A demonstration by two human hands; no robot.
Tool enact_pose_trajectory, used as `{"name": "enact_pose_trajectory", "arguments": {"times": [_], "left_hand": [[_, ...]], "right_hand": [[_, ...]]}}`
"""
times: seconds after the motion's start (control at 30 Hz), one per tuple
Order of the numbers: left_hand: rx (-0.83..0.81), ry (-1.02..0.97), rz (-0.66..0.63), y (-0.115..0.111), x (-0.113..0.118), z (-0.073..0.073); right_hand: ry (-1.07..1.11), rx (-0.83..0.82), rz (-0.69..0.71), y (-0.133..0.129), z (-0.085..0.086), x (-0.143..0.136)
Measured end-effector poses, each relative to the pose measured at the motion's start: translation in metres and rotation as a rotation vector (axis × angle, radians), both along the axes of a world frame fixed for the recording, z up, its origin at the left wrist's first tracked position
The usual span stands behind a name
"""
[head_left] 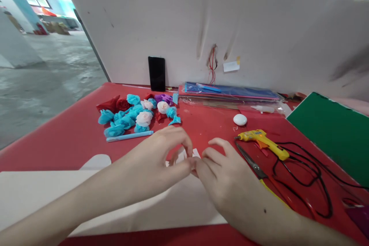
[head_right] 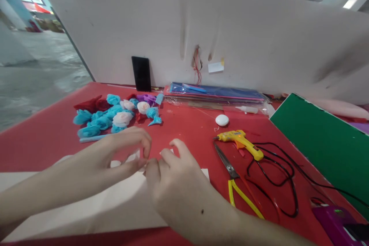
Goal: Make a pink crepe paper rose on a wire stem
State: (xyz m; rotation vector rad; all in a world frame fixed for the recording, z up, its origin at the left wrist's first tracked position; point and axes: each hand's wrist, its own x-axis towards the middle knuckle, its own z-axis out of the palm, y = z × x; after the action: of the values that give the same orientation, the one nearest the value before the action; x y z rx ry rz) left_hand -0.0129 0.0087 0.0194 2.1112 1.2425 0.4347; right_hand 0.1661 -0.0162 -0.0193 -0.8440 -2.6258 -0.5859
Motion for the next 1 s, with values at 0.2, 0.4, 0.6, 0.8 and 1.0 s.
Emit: {"name": "enact_pose_trajectory", "arguments": {"times": [0.2,0.4,0.6,0.8,1.0], "left_hand": [[0.019,-0.25,0.205,0.002,-0.01,0.012],[-0.114,-0.287,0.155,0.004,-0.012,0.012],[-0.307,-0.396,-0.095,0.009,-0.011,0.018],[-0.568,-0.344,-0.125,0.004,-0.014,0.024],[-0.538,-0.242,-0.145,0.005,-0.015,0.024]], "right_hand": [[0.203,-0.283,0.053,0.013,0.013,0.006],[0.348,-0.399,0.156,0.013,0.022,0.008],[0.283,-0.3,0.191,0.007,0.023,0.01],[0.171,-0.164,0.214,-0.003,0.022,0.006],[0.091,-0.08,0.202,-0.009,0.025,0.006]]}}
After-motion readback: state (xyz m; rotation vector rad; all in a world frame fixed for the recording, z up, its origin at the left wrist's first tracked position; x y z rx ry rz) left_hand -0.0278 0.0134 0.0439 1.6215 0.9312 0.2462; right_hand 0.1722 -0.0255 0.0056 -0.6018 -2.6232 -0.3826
